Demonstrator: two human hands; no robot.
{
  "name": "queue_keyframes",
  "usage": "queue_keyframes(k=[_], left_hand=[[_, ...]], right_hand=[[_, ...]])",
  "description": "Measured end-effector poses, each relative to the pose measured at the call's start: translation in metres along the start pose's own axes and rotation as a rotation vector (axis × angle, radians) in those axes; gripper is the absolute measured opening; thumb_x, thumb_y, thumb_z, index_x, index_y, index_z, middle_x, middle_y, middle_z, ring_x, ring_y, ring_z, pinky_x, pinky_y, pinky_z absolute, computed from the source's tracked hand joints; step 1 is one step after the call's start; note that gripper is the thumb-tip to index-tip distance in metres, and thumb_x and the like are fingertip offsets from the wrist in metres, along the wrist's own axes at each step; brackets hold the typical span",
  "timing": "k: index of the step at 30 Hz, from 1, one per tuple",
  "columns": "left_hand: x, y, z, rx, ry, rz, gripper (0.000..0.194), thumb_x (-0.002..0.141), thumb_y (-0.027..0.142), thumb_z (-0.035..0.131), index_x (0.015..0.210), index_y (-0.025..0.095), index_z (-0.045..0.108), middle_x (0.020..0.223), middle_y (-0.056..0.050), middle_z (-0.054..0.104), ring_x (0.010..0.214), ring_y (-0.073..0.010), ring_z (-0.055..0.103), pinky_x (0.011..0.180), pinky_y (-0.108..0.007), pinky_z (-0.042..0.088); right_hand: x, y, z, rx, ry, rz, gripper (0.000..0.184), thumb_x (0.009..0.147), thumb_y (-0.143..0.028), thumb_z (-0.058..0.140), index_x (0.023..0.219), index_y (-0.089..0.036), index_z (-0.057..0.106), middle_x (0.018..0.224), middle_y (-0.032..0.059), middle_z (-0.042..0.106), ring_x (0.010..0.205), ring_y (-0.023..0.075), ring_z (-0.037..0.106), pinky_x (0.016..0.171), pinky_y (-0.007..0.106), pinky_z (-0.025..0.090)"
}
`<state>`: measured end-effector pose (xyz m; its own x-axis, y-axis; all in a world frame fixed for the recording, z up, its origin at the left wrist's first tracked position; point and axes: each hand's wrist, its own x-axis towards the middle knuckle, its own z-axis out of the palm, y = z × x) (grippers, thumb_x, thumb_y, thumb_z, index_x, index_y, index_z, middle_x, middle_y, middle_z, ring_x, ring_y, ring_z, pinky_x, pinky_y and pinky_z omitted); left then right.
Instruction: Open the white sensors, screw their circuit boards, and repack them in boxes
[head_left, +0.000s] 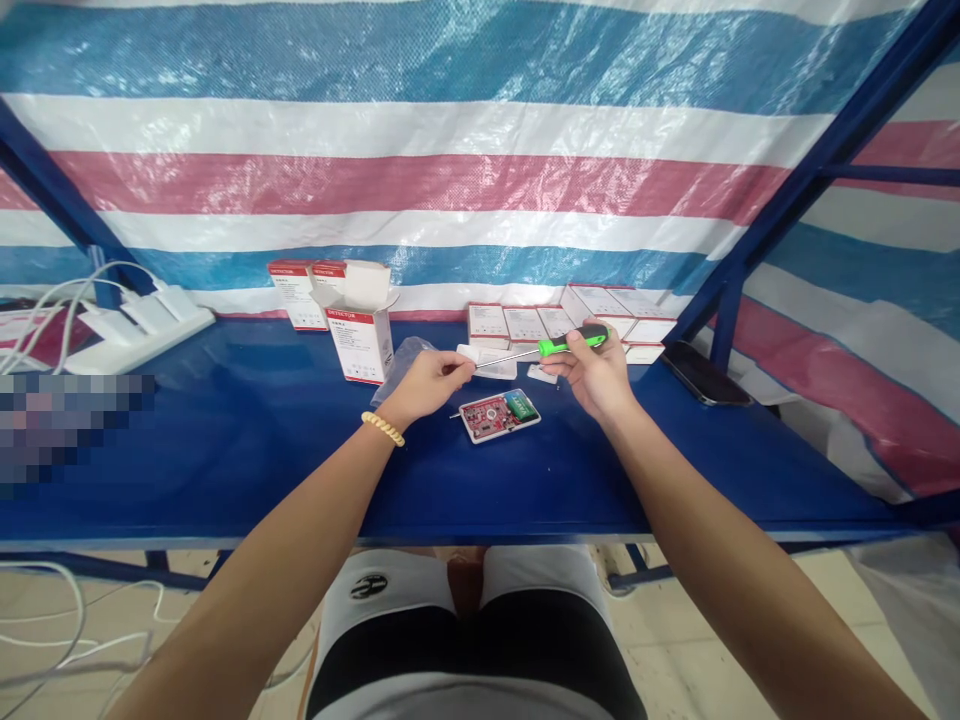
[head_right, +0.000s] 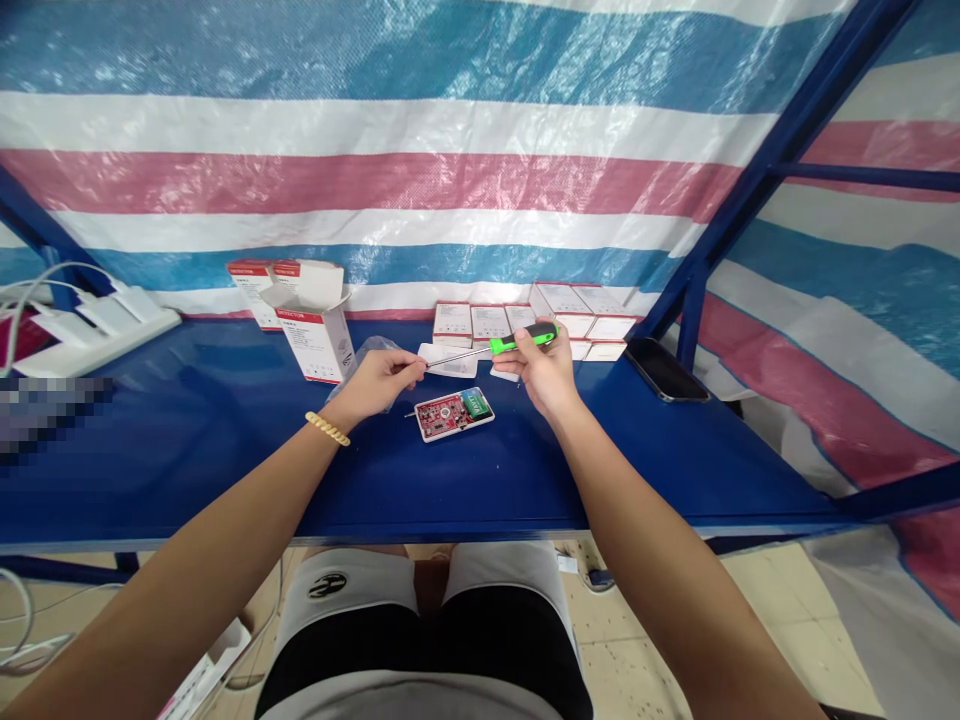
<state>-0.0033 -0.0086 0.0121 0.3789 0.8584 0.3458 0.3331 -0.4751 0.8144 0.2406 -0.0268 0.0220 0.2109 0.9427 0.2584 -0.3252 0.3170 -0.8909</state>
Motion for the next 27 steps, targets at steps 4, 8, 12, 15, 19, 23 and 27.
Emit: queue_keyframes(k=[4,8,12,15,19,23,27], left_hand=[[-0.002,0.008,0.005,-0.028,-0.077,0.037,0.029,0.084,0.042,0.06,0.085,0.016,0.071,0.077,-0.003,0.069,0.067,-0.0132,0.06,0.061,-0.026,0.048],[-0.005,0.015,0.004,0.116,-0.104,0.117,0.036,0.084,0.048,0.061,0.101,0.017,0.069,0.092,-0.006,0.071,0.079,-0.0167,0.063,0.071,-0.03,0.05],[-0.009,0.014,0.0,0.369,-0.253,0.186,0.057,0.073,0.057,0.07,0.112,0.016,0.065,0.101,-0.009,0.069,0.088,-0.0229,0.064,0.075,-0.034,0.049],[-0.011,0.015,-0.001,0.467,-0.356,0.197,0.071,0.059,0.064,0.077,0.112,0.018,0.066,0.106,-0.01,0.069,0.093,-0.027,0.064,0.075,-0.035,0.049],[-0.013,0.019,-0.001,0.28,-0.474,0.114,0.075,0.068,0.055,0.075,0.131,0.018,0.057,0.084,-0.003,0.071,0.072,-0.0191,0.065,0.06,-0.027,0.045],[-0.012,0.021,-0.001,0.147,-0.597,0.03,0.052,0.081,0.026,0.06,0.133,0.019,0.057,0.06,0.003,0.064,0.053,-0.014,0.058,0.052,-0.025,0.042],[-0.01,0.018,0.006,0.27,-0.446,0.332,0.055,0.07,0.007,0.056,0.122,0.023,0.066,0.097,-0.005,0.069,0.09,-0.021,0.065,0.083,-0.037,0.051]], right_hand=[[0.0,-0.003,0.001,0.006,0.031,-0.027,0.063,0.06,-0.048,0.082,0.098,-0.028,0.036,0.06,-0.0122,0.06,0.047,0.0136,0.065,0.042,0.023,0.053],[0.004,-0.008,-0.002,0.008,0.11,-0.087,0.056,0.064,-0.05,0.079,0.09,-0.028,0.035,0.057,-0.0125,0.056,0.041,0.0112,0.058,0.035,0.021,0.044],[0.008,-0.011,-0.007,0.0,0.204,-0.136,0.057,0.063,-0.053,0.078,0.088,-0.028,0.033,0.057,-0.0134,0.052,0.039,0.0095,0.053,0.032,0.02,0.038],[0.008,-0.013,-0.008,-0.028,0.241,-0.125,0.055,0.064,-0.054,0.076,0.089,-0.028,0.035,0.059,-0.013,0.05,0.039,0.0086,0.053,0.032,0.019,0.034],[0.004,-0.013,-0.004,-0.074,0.221,-0.092,0.049,0.066,-0.055,0.074,0.087,-0.027,0.039,0.056,-0.0118,0.05,0.04,0.0071,0.05,0.033,0.017,0.031],[0.001,-0.013,-0.001,-0.071,0.198,-0.08,0.05,0.064,-0.055,0.076,0.086,-0.026,0.041,0.055,-0.0103,0.051,0.04,0.0071,0.048,0.032,0.016,0.029],[0.004,-0.012,-0.004,-0.054,0.2,-0.07,0.049,0.063,-0.055,0.076,0.083,-0.026,0.042,0.056,-0.0094,0.052,0.039,0.0066,0.046,0.031,0.016,0.026]])
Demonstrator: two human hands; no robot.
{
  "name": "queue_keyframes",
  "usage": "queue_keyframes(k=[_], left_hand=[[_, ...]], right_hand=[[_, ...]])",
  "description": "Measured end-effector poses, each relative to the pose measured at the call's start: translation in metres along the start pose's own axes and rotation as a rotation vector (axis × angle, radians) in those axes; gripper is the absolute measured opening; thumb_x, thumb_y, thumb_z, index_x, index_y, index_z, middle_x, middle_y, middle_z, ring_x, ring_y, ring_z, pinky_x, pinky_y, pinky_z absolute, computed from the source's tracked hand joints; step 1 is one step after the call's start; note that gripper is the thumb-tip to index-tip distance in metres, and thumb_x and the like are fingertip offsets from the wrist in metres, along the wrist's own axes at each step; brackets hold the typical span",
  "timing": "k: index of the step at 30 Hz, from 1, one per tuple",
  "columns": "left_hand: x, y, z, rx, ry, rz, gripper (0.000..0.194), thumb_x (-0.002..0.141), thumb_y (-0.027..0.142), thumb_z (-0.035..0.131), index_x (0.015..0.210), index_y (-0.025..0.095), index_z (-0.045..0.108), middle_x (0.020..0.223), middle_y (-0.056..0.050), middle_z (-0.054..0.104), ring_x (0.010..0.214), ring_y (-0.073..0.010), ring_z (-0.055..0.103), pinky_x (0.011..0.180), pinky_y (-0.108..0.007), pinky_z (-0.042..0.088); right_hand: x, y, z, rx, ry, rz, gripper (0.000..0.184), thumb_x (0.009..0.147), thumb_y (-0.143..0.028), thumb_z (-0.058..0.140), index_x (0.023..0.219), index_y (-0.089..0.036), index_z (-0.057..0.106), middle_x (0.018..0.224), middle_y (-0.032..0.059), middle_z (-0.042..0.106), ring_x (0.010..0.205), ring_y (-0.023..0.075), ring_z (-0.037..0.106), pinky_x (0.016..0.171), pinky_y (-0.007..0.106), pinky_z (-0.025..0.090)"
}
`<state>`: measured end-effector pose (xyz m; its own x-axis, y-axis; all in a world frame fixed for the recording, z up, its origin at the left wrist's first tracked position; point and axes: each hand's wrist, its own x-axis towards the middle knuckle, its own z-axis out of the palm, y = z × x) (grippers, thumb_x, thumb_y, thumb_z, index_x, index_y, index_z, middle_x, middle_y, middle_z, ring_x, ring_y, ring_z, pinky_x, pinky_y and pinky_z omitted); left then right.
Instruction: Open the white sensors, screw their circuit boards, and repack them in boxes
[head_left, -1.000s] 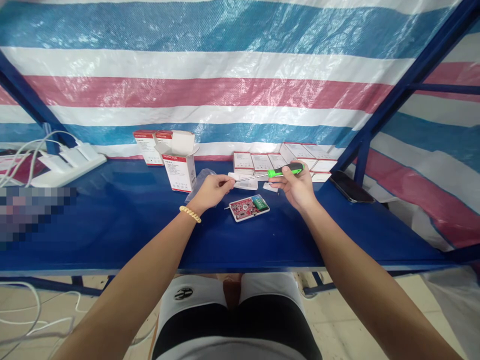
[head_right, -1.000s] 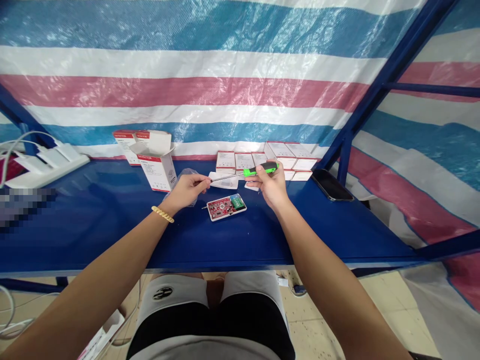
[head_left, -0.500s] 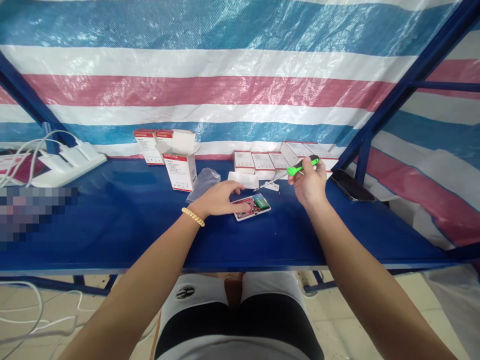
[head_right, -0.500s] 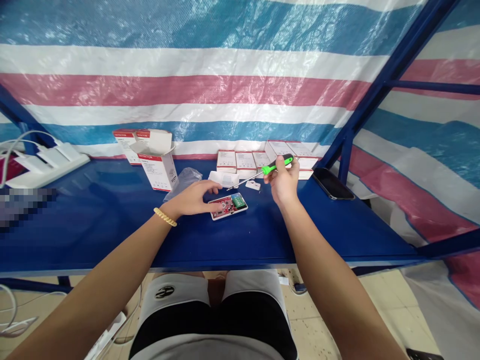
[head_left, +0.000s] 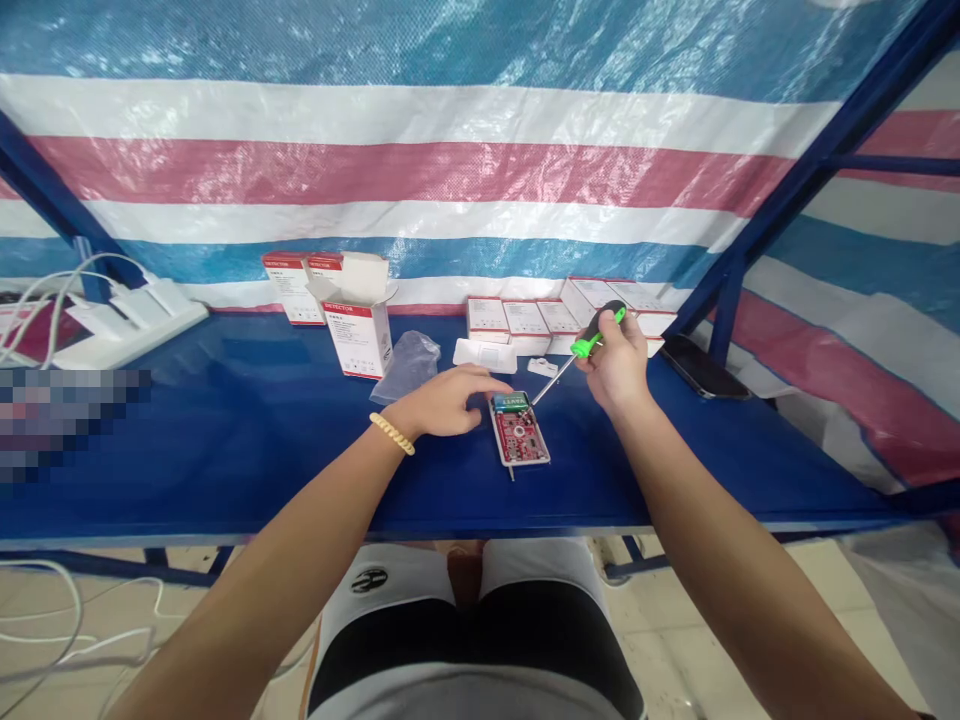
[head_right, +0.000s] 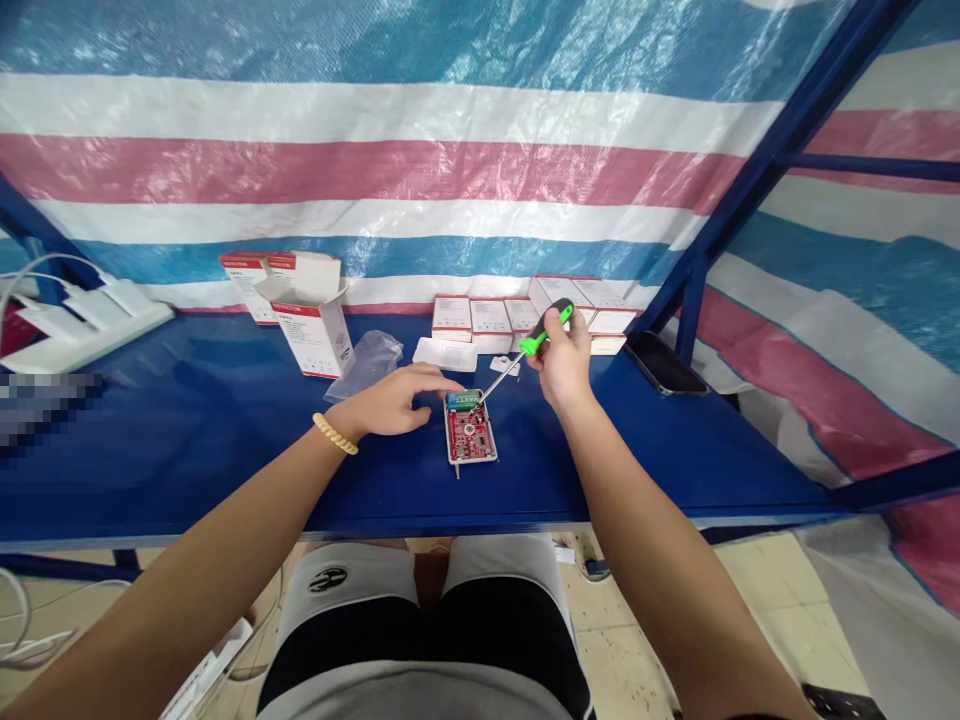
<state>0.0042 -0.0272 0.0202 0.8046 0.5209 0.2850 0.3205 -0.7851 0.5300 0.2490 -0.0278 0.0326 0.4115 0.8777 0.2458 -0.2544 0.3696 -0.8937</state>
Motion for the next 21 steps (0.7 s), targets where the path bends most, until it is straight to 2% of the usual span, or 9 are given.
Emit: queue_keyframes(k=[2,4,6,8,11,14,18,21], left_hand=[[0.002,0.001,0.005,0.093,0.03,0.077,0.062,0.067,0.003,0.056,0.125,0.025,0.064,0.128,-0.01,0.06,0.12,-0.0268,0.055,0.103,-0.044,0.043],[0.003,0.004,0.009,0.126,-0.021,0.104,0.065,0.066,0.005,0.059,0.128,0.025,0.062,0.142,-0.01,0.05,0.133,-0.03,0.044,0.11,-0.048,0.036],[0.004,0.007,0.011,0.142,-0.089,0.109,0.063,0.068,0.013,0.065,0.13,0.025,0.06,0.142,-0.011,0.05,0.133,-0.0316,0.043,0.111,-0.049,0.033],[0.003,0.009,0.009,0.17,-0.107,0.072,0.062,0.07,0.023,0.07,0.131,0.024,0.059,0.134,-0.012,0.056,0.127,-0.0324,0.048,0.11,-0.051,0.032],[0.001,0.009,0.004,0.224,-0.068,-0.023,0.071,0.066,0.039,0.076,0.132,0.021,0.057,0.123,-0.013,0.058,0.118,-0.034,0.051,0.106,-0.054,0.033],[-0.001,0.008,0.004,0.206,-0.027,-0.04,0.081,0.062,0.049,0.079,0.134,0.021,0.056,0.129,-0.014,0.054,0.122,-0.0358,0.048,0.107,-0.054,0.033],[0.001,0.008,0.013,0.134,-0.046,0.023,0.082,0.065,0.047,0.079,0.137,0.019,0.052,0.145,-0.015,0.045,0.134,-0.0347,0.041,0.112,-0.047,0.032],[0.005,0.009,0.018,0.148,-0.07,0.017,0.073,0.069,0.041,0.077,0.133,0.015,0.054,0.136,-0.015,0.055,0.129,-0.0336,0.048,0.11,-0.045,0.035]], right_hand=[[0.003,0.001,-0.002,-0.002,0.011,0.001,0.049,0.064,-0.057,0.075,0.083,-0.026,0.042,0.056,-0.0093,0.051,0.039,0.0064,0.045,0.03,0.016,0.024],[0.006,0.003,-0.004,-0.012,0.021,-0.002,0.049,0.065,-0.059,0.073,0.084,-0.026,0.043,0.057,-0.0092,0.049,0.039,0.0065,0.045,0.03,0.016,0.022],[0.008,0.004,-0.005,-0.021,0.023,-0.007,0.049,0.066,-0.061,0.071,0.086,-0.026,0.043,0.056,-0.0094,0.048,0.038,0.0066,0.045,0.03,0.016,0.021],[0.009,0.005,-0.005,-0.03,0.021,-0.013,0.05,0.066,-0.062,0.071,0.087,-0.027,0.043,0.056,-0.0096,0.047,0.037,0.0066,0.044,0.03,0.016,0.021],[0.008,0.005,-0.004,-0.052,0.045,-0.036,0.049,0.067,-0.063,0.07,0.09,-0.027,0.045,0.056,-0.0096,0.048,0.037,0.0066,0.043,0.03,0.016,0.023],[0.007,0.006,-0.004,-0.107,0.096,-0.133,0.047,0.072,-0.063,0.065,0.1,-0.029,0.049,0.059,-0.0084,0.049,0.04,0.0072,0.044,0.032,0.016,0.028],[0.005,0.008,-0.004,-0.214,0.143,-0.379,0.053,0.08,-0.063,0.056,0.122,-0.033,0.048,0.071,-0.0029,0.054,0.056,0.0135,0.058,0.042,0.023,0.043],[-0.001,0.008,-0.002,-0.288,0.163,-0.512,0.058,0.083,-0.063,0.051,0.133,-0.034,0.044,0.08,0.0013,0.057,0.071,0.0184,0.066,0.051,0.03,0.052]])
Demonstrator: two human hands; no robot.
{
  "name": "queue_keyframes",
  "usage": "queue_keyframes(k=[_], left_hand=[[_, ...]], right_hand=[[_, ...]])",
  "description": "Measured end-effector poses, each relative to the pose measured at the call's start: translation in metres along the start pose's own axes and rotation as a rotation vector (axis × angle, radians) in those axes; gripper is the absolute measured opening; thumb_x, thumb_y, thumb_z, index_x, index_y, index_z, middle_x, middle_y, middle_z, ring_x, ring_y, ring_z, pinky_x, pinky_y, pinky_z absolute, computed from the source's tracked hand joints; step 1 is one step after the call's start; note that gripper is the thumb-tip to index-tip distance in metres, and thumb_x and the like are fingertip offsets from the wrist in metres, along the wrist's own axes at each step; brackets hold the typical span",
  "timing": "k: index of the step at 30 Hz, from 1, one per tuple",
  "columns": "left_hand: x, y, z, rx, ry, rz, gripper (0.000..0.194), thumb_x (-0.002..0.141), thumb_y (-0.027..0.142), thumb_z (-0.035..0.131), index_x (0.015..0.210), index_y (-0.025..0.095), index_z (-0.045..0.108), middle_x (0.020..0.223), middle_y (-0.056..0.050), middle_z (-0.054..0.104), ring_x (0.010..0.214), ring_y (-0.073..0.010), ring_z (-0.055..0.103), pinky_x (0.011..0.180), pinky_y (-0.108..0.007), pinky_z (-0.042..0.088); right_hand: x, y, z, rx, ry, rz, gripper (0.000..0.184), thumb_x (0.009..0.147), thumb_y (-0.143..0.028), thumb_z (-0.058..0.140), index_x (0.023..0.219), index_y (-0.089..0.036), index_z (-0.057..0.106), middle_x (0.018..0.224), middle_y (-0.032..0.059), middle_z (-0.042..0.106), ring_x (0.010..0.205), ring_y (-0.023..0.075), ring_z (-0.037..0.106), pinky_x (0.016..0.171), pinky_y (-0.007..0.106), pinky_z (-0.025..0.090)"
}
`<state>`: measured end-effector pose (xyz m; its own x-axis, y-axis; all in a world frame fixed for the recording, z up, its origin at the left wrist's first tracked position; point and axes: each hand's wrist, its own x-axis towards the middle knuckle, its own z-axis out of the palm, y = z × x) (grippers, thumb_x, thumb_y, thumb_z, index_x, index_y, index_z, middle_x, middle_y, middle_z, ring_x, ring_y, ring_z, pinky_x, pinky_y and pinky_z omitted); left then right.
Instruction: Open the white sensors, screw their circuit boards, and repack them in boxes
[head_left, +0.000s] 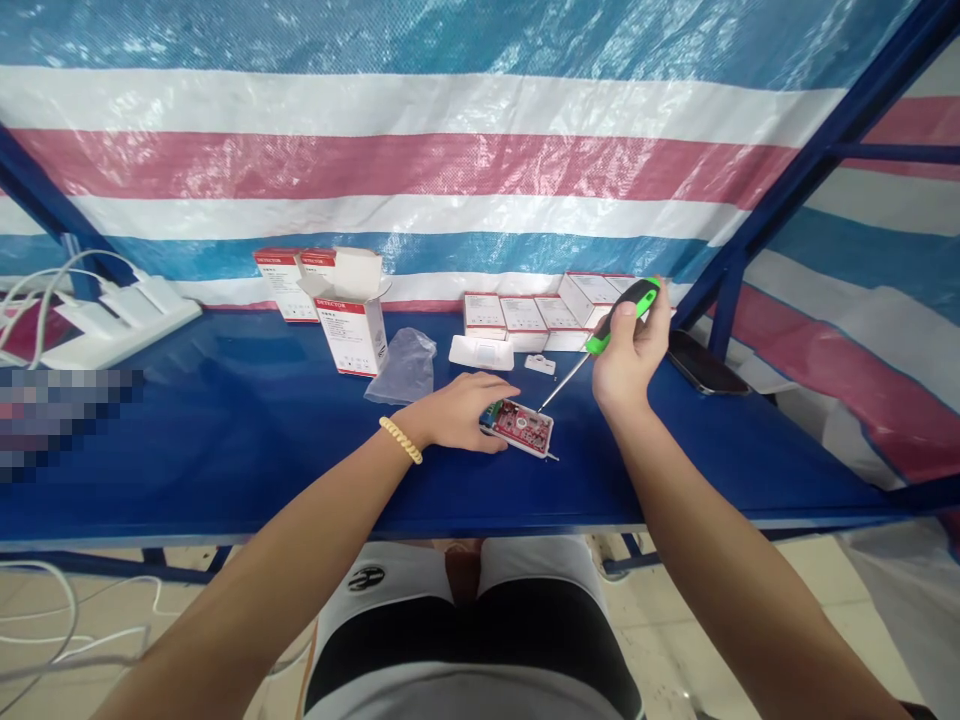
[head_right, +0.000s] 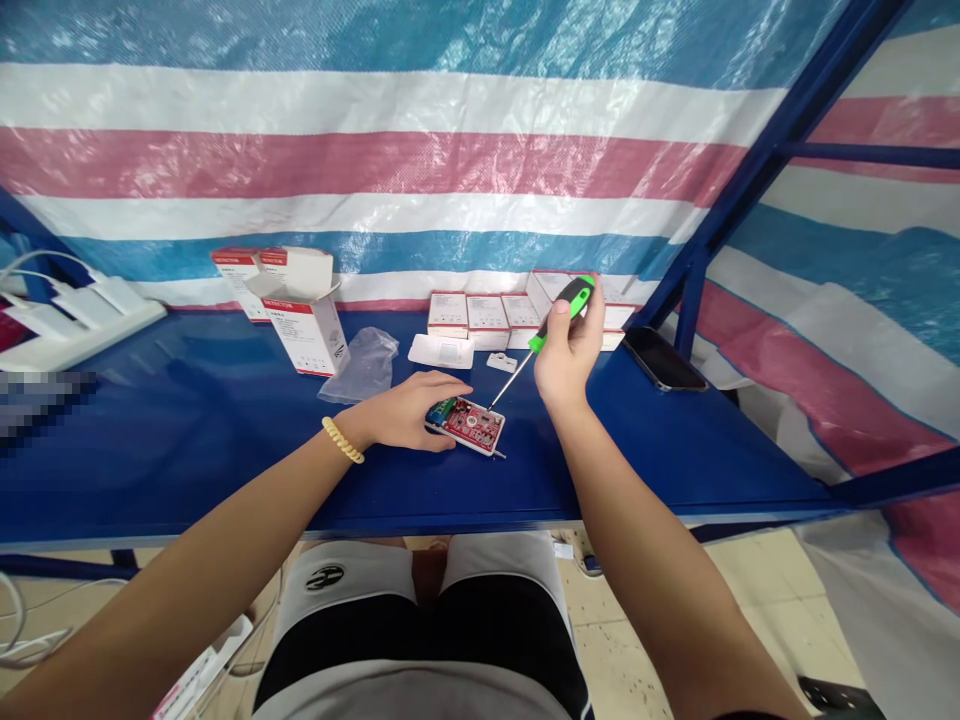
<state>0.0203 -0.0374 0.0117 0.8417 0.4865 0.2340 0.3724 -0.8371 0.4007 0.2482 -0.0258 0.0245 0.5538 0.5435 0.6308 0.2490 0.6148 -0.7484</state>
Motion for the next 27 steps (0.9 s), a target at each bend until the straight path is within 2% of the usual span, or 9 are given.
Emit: queue_keyframes(k=[5,13,18,23,27], left_hand=[[0.002,-0.003,0.0,0.003,-0.024,0.019,0.054,0.071,0.042,0.075,0.117,0.016,0.064,0.118,-0.012,0.065,0.114,-0.0312,0.059,0.1,-0.043,0.039],[0.001,-0.002,-0.004,-0.02,-0.033,0.0,0.054,0.07,0.044,0.076,0.114,0.017,0.064,0.114,-0.009,0.065,0.108,-0.0278,0.06,0.098,-0.04,0.039],[0.002,-0.002,-0.004,-0.013,-0.036,0.003,0.052,0.069,0.044,0.077,0.111,0.017,0.065,0.112,-0.009,0.065,0.106,-0.0275,0.061,0.095,-0.039,0.04],[0.002,-0.002,-0.004,-0.011,-0.037,-0.008,0.054,0.069,0.045,0.077,0.113,0.016,0.064,0.112,-0.009,0.065,0.105,-0.0273,0.061,0.096,-0.039,0.04],[0.002,-0.002,-0.004,-0.009,-0.036,-0.008,0.053,0.068,0.044,0.077,0.112,0.016,0.065,0.11,-0.009,0.065,0.104,-0.0275,0.061,0.094,-0.039,0.041]], right_hand=[[-0.009,-0.005,0.003,-0.036,-0.075,-0.07,0.058,0.087,-0.063,0.048,0.139,-0.036,0.043,0.088,0.0037,0.06,0.077,0.0205,0.068,0.058,0.035,0.056],[-0.006,0.011,0.004,-0.014,-0.176,-0.208,0.062,0.089,-0.063,0.044,0.144,-0.036,0.036,0.088,0.0046,0.063,0.073,0.0222,0.069,0.056,0.041,0.058],[-0.008,0.01,0.003,-0.018,-0.213,-0.241,0.06,0.091,-0.061,0.043,0.146,-0.038,0.033,0.093,0.0059,0.064,0.08,0.0243,0.07,0.057,0.041,0.058],[-0.01,0.008,0.004,-0.004,-0.217,-0.27,0.056,0.092,-0.058,0.044,0.144,-0.039,0.034,0.088,0.0044,0.063,0.073,0.0218,0.069,0.05,0.036,0.056],[-0.011,0.007,0.004,0.0,-0.231,-0.282,0.055,0.093,-0.056,0.044,0.145,-0.039,0.034,0.089,0.0048,0.064,0.076,0.023,0.07,0.052,0.037,0.057]])
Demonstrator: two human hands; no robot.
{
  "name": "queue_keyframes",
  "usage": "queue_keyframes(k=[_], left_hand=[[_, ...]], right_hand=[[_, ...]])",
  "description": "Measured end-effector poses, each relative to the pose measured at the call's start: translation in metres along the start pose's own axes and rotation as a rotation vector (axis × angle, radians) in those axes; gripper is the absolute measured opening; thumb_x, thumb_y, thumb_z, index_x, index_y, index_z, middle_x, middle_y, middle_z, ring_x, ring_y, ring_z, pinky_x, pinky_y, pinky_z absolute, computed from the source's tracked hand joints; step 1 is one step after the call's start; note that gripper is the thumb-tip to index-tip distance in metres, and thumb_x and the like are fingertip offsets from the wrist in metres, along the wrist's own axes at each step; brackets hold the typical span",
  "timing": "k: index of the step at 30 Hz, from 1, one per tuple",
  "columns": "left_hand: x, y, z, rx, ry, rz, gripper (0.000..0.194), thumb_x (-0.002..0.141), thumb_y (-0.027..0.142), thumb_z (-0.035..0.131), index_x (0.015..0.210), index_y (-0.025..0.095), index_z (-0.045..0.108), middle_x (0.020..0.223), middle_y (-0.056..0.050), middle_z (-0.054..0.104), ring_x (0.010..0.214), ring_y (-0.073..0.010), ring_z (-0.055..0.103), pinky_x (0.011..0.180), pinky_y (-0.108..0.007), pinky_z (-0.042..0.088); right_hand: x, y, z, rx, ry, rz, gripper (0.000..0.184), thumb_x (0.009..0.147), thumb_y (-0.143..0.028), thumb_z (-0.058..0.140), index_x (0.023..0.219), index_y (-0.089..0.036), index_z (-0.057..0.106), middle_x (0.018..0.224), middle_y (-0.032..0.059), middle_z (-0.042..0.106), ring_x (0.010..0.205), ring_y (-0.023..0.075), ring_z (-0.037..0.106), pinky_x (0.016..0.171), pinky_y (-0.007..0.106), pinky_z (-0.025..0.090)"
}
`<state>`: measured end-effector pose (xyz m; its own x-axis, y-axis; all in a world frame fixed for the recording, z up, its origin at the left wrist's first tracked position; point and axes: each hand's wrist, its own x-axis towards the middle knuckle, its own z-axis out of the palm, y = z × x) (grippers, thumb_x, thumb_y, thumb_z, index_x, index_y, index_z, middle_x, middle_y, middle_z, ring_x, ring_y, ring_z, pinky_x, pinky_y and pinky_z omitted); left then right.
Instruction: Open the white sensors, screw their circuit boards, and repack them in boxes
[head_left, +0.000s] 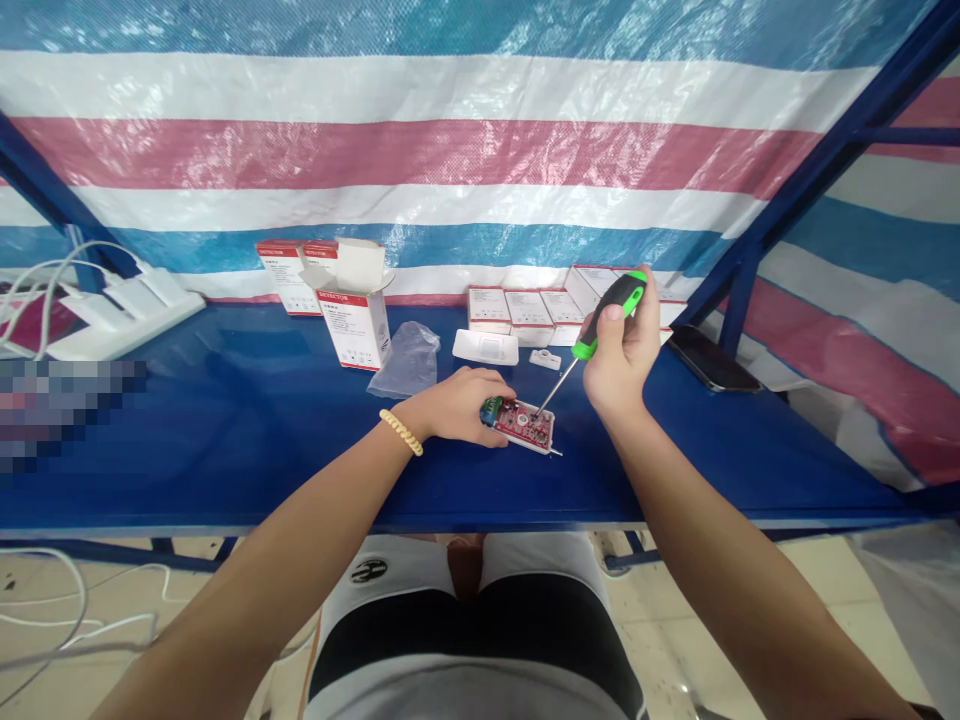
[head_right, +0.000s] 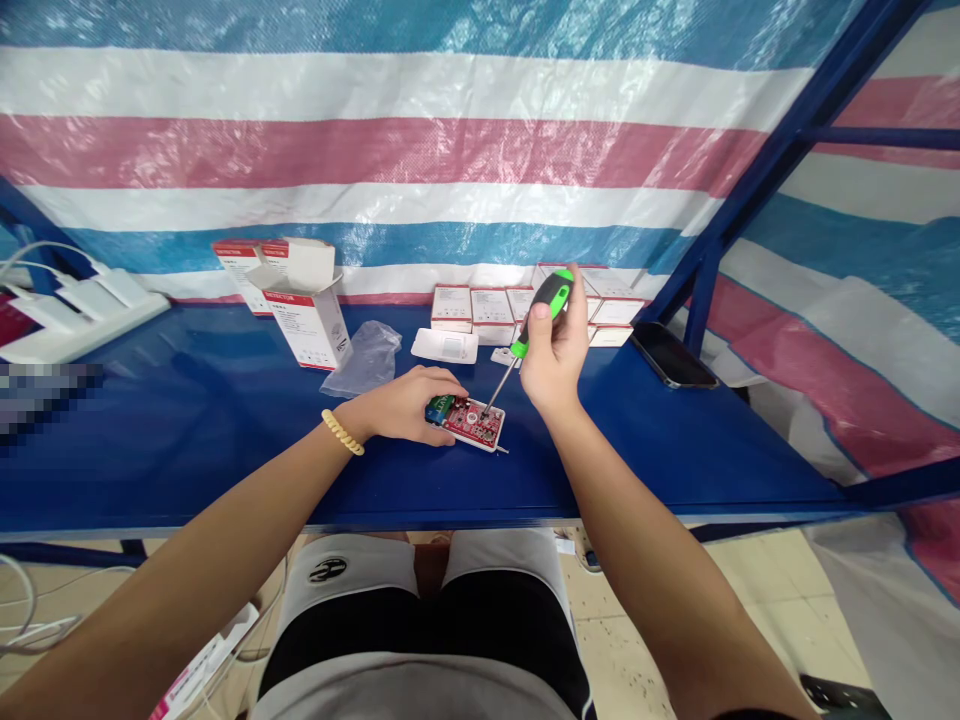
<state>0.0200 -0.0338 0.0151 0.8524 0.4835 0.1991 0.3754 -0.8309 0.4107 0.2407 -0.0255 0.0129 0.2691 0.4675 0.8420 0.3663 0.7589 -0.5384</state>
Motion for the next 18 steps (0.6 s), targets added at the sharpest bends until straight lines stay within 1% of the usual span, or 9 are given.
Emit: queue_keyframes(k=[5,9,12,14,16,18], left_hand=[[0.0,-0.001,0.001,0.003,0.005,0.016,0.052,0.068,0.044,0.077,0.11,0.017,0.065,0.109,-0.008,0.066,0.102,-0.0268,0.061,0.093,-0.038,0.042],[0.001,0.0,0.002,0.017,0.009,0.001,0.053,0.068,0.045,0.077,0.112,0.017,0.065,0.107,-0.008,0.066,0.101,-0.0265,0.061,0.094,-0.039,0.041],[0.001,0.0,0.001,0.024,0.02,-0.027,0.054,0.068,0.046,0.077,0.112,0.016,0.064,0.106,-0.008,0.066,0.099,-0.0261,0.061,0.094,-0.039,0.041],[0.0,-0.002,-0.001,0.037,0.032,-0.068,0.054,0.068,0.046,0.077,0.111,0.016,0.064,0.107,-0.009,0.065,0.1,-0.0266,0.061,0.094,-0.04,0.041],[-0.002,-0.006,-0.003,0.064,0.047,-0.123,0.055,0.067,0.046,0.077,0.111,0.016,0.064,0.107,-0.009,0.065,0.102,-0.0275,0.061,0.095,-0.041,0.04],[-0.004,-0.01,-0.004,0.102,0.066,-0.169,0.056,0.069,0.048,0.075,0.113,0.016,0.063,0.109,-0.009,0.065,0.104,-0.0283,0.06,0.096,-0.043,0.039]], right_hand=[[-0.001,-0.004,0.001,0.002,-0.013,-0.018,0.055,0.093,-0.054,0.045,0.145,-0.041,0.033,0.093,0.0052,0.064,0.082,0.0247,0.071,0.055,0.04,0.058],[-0.001,-0.011,0.001,0.037,-0.05,-0.04,0.052,0.093,-0.054,0.046,0.143,-0.041,0.036,0.091,0.0048,0.064,0.081,0.025,0.071,0.055,0.039,0.058],[0.001,-0.019,0.001,0.075,-0.122,-0.052,0.053,0.091,-0.054,0.049,0.14,-0.041,0.038,0.087,0.0038,0.063,0.078,0.0242,0.07,0.053,0.039,0.057],[0.006,-0.024,0.004,0.09,-0.187,-0.051,0.055,0.088,-0.052,0.055,0.139,-0.039,0.038,0.085,0.0027,0.062,0.074,0.0228,0.069,0.053,0.039,0.057],[0.012,-0.028,0.009,0.084,-0.252,-0.04,0.058,0.085,-0.051,0.062,0.136,-0.037,0.039,0.084,0.0015,0.061,0.072,0.0209,0.067,0.055,0.04,0.059],[0.019,-0.029,0.016,0.058,-0.291,-0.031,0.06,0.082,-0.051,0.066,0.132,-0.034,0.039,0.086,0.0009,0.061,0.071,0.0192,0.065,0.059,0.04,0.06]])
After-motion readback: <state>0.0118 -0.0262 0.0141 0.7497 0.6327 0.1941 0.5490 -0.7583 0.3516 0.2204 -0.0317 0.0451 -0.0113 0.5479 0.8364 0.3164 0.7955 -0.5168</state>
